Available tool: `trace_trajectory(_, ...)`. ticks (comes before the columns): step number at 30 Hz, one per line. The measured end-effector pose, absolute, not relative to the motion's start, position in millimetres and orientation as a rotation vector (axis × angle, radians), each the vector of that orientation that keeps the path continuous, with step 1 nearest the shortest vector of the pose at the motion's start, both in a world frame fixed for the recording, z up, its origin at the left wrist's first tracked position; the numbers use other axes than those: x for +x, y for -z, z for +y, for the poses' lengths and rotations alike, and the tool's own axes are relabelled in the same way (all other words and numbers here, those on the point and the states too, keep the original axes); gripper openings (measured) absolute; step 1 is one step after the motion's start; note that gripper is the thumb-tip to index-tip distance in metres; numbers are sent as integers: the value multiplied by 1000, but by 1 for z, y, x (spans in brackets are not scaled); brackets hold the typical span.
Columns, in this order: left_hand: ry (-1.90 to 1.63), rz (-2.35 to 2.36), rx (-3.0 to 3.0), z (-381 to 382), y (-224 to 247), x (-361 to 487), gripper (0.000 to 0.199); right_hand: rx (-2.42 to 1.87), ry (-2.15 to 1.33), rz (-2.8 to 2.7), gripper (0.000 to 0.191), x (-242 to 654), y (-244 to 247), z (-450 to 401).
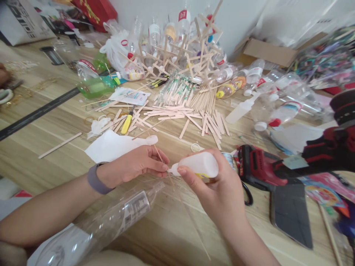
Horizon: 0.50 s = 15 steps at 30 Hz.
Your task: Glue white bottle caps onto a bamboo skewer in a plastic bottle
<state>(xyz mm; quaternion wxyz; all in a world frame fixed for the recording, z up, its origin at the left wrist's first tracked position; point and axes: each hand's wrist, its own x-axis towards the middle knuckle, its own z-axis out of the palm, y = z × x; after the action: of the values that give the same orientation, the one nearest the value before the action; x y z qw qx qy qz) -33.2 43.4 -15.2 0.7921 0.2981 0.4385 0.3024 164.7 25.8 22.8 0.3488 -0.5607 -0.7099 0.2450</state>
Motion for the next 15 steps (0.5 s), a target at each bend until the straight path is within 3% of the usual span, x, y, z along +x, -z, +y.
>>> trace_trajectory(15, -626, 987, 712, 42, 14, -34, 16, -1457, -658, -1785, 22, 159, -23, 21)
